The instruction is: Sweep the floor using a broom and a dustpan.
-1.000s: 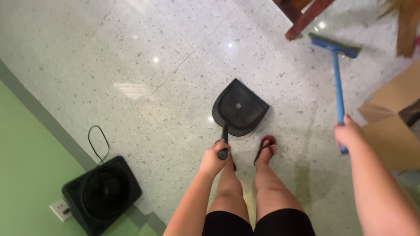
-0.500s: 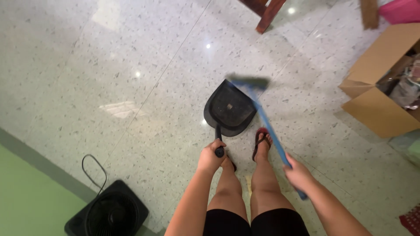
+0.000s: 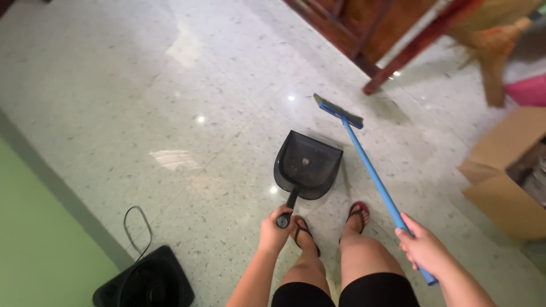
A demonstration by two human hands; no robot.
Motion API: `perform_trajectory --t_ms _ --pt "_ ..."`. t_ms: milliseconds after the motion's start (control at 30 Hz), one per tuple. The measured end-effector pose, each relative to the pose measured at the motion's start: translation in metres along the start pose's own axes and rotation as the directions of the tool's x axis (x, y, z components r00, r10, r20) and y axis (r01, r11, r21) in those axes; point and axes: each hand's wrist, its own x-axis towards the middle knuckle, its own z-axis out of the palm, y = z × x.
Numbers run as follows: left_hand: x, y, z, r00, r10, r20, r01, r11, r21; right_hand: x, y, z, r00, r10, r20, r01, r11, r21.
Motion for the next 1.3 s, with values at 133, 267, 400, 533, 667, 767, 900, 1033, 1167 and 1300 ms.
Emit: perform_trajectory --t_ms 133,267,400,533,667,767,900,1033,1167,1300 --pt "0.007 -0.002 -0.01 0.992 -0.012 -0.128 0.001 0.996 -0.091 0.023 -0.052 0.005 0.997 -0.055 0.058 0.059 0.996 -0.069" --pt "0.03 0.008 -0.008 0.973 -0.088 -0.212 0.058 0.988 -0.143 0.071 -0.118 0.007 0.986 -0.088 0.142 0.104 0.989 -0.108" --pt "0.064 0.019 0.009 0.948 -0.16 -0.276 0.103 0.972 -0.211 0.117 -0.207 0.008 0.97 -0.162 0.184 0.192 0.969 -0.156" --pt "0.097 0.036 0.029 0.92 -0.225 -0.32 0.179 0.97 -0.167 0.203 -0.289 0.001 0.94 -0.245 0.239 0.297 0.931 -0.213" --pt "0.12 0.054 0.045 0.9 -0.274 -0.34 0.217 0.956 -0.195 0.235 -0.375 0.005 0.937 -0.305 0.168 0.347 0.853 -0.389" --pt "0.13 0.059 0.055 0.885 -0.309 -0.347 0.25 0.946 -0.205 0.262 -0.396 0.012 0.946 -0.31 0.1 0.314 0.789 -0.527" --pt "0.14 0.053 0.067 0.884 -0.264 -0.385 0.224 0.963 -0.147 0.289 -0.372 0.022 0.972 -0.234 0.02 0.17 0.644 -0.746" --pt "0.143 0.058 0.067 0.875 -0.274 -0.398 0.231 0.961 -0.153 0.254 -0.293 0.0 0.984 -0.169 0.059 0.136 0.491 -0.86" --pt "0.149 0.063 0.061 0.87 -0.278 -0.407 0.233 0.96 -0.157 0.179 -0.288 -0.049 0.981 -0.011 0.193 0.152 0.663 -0.733" --pt "0.149 0.069 0.059 0.864 -0.261 -0.43 0.209 0.964 -0.165 0.145 -0.318 -0.059 0.963 0.033 0.268 0.155 0.744 -0.65"
